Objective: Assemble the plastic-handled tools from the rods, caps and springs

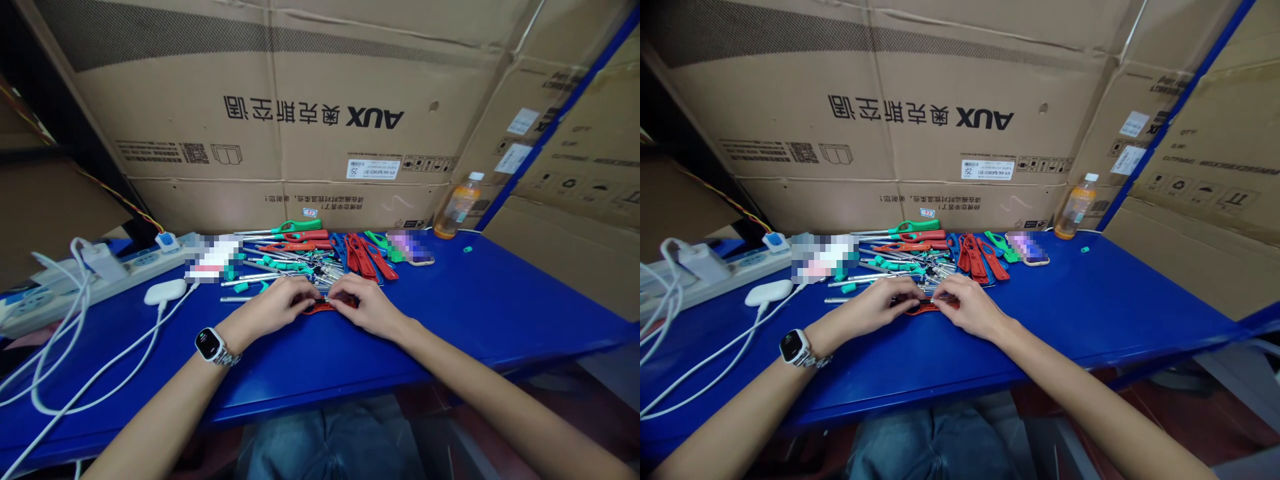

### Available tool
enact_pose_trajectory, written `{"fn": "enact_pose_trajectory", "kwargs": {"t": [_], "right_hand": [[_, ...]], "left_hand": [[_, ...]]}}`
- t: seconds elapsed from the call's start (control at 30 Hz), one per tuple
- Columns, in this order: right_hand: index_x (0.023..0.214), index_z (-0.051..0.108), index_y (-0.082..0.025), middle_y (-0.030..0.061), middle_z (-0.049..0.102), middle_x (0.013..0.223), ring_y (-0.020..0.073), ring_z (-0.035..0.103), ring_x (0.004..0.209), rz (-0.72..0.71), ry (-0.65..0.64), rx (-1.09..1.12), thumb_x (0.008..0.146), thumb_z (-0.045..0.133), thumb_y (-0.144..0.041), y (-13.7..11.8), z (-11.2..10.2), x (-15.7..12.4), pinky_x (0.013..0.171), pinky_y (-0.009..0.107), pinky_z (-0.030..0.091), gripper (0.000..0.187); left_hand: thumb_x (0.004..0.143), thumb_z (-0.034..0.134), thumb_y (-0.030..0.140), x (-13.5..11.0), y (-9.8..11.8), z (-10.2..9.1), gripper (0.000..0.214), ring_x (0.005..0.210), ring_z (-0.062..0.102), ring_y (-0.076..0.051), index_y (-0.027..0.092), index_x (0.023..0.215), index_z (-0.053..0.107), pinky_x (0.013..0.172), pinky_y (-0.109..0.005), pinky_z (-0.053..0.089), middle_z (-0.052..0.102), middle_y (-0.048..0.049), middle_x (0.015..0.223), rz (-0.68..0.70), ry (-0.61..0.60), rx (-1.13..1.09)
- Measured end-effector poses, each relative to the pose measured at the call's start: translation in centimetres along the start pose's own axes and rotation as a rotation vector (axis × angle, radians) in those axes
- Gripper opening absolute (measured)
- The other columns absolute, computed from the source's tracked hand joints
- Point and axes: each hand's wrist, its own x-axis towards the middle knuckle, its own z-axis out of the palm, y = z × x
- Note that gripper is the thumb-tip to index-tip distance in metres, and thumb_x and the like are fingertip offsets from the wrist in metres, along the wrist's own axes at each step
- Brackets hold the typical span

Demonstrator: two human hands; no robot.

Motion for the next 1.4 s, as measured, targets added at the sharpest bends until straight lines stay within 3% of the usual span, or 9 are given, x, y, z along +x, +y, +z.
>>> {"fn": "enact_pose_trajectory", "kwargs": {"t": [0.17,0.73,1.0,1.4], "right_hand": [[0.086,0.069,-0.018,0.0036,0.069,0.080,0.0152,0.062,0.071,0.028,0.022,-0.038,0.085,0.063,-0.014,-0.11,0.05,-0.09,0.068,0.028,0.051,0.008],[0.084,0.071,-0.018,0.0038,0.071,0.076,0.0146,0.062,0.070,-0.065,0.061,-0.030,0.087,0.066,-0.017,0.18,0.65,-0.15,0.065,0.026,0.049,0.006],[0.091,0.068,-0.018,0.0058,0.069,0.087,0.0185,0.061,0.084,-0.106,0.040,-0.046,0.085,0.062,-0.014,0.15,0.06,-0.08,0.078,0.033,0.051,0.009],[0.096,0.072,-0.018,0.0067,0.063,0.091,0.0161,0.061,0.081,-0.128,-0.075,-0.143,0.090,0.058,-0.019,0.16,-0.19,-0.26,0.075,0.030,0.052,0.016]], "left_hand": [[0.090,0.054,0.014,0.05,-0.17,0.00,0.018,0.077,0.063,-0.017,0.018,0.098,0.069,0.071,-0.027,0.047,0.068,-0.0045,0.087,0.004,0.006,0.002],[0.091,0.057,0.016,0.06,0.01,-0.24,0.017,0.080,0.062,-0.017,0.017,0.099,0.071,0.075,-0.028,0.047,0.070,-0.0046,0.089,0.003,-0.007,-0.021],[0.090,0.058,0.016,-0.05,-0.29,-0.23,0.015,0.078,0.064,-0.017,0.017,0.094,0.073,0.073,-0.027,0.048,0.071,-0.0042,0.084,-0.002,-0.031,-0.020],[0.092,0.054,0.015,-0.16,-0.15,-0.20,0.018,0.081,0.063,-0.017,0.017,0.094,0.072,0.076,-0.027,0.048,0.068,-0.0054,0.090,0.054,-0.053,0.052]]}}
